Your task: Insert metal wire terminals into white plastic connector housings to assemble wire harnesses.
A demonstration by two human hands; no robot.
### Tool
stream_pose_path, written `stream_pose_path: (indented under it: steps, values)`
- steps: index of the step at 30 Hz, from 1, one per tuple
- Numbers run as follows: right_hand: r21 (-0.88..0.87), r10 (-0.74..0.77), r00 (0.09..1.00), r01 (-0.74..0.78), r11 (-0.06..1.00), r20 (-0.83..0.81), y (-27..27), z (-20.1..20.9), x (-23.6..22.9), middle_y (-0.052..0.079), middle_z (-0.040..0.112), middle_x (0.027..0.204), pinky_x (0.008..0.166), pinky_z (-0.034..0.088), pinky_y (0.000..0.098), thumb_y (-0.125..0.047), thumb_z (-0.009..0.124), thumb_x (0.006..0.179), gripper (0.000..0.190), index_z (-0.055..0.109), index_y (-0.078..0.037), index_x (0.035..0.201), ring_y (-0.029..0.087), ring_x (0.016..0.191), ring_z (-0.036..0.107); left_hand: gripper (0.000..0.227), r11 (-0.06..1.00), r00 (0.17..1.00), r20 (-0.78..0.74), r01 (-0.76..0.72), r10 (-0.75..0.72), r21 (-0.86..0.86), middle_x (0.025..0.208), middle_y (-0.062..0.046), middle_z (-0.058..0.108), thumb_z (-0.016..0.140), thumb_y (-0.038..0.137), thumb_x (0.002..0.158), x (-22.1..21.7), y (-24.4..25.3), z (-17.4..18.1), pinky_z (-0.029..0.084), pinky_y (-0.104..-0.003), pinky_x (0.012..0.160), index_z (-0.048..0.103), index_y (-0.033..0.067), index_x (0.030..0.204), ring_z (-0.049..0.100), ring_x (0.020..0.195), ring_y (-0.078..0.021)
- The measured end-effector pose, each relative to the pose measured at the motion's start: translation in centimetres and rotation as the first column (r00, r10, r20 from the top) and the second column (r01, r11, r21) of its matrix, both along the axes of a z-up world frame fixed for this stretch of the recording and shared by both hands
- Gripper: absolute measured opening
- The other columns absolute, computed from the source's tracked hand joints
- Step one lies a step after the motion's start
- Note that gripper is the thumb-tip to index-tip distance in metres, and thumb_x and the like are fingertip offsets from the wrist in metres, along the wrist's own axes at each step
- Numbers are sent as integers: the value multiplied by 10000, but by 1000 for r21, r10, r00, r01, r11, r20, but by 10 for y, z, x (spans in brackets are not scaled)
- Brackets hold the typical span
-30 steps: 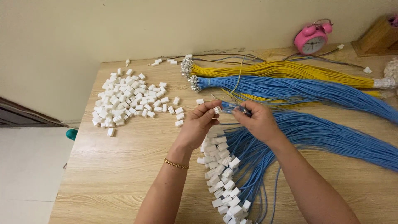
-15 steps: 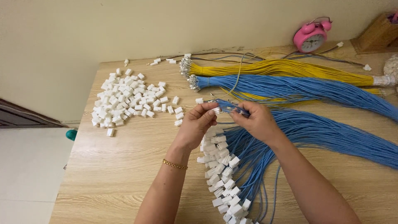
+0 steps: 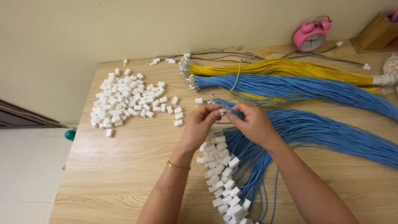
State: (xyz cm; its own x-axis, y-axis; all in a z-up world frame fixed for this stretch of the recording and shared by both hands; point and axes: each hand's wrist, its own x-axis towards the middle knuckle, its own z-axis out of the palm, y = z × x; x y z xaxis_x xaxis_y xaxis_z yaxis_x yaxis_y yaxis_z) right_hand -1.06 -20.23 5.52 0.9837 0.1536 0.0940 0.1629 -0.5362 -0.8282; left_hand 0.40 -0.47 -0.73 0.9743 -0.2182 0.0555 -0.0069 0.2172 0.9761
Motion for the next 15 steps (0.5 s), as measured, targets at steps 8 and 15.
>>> stream_pose_path:
  steps: [8, 15]
  values:
    - [-13, 23, 999, -24, 1000, -29, -5, -24, -2, 47, 681, 731, 553, 472, 312, -282, 705, 930, 228, 710, -74, 1023, 121, 617, 595, 157, 997, 999, -24, -34, 33, -72, 1013, -26, 722, 626, 48, 1011, -10, -14, 0, 584, -253, 835, 678, 0, 1151, 670, 907, -104]
    - [442, 242, 968, -192, 876, -60, -37, -65, 20, -7, 684, 927, 758, 543, 277, -327, 496, 1070, 346, 668, -28, 1090, 100, 848, 639, 121, 719, 903, 429, -276, -34, 638, 966, -97, 774, 736, 137, 950, -54, 6, 69, 549, -404, 824, 783, 61, 1032, 690, 908, -256]
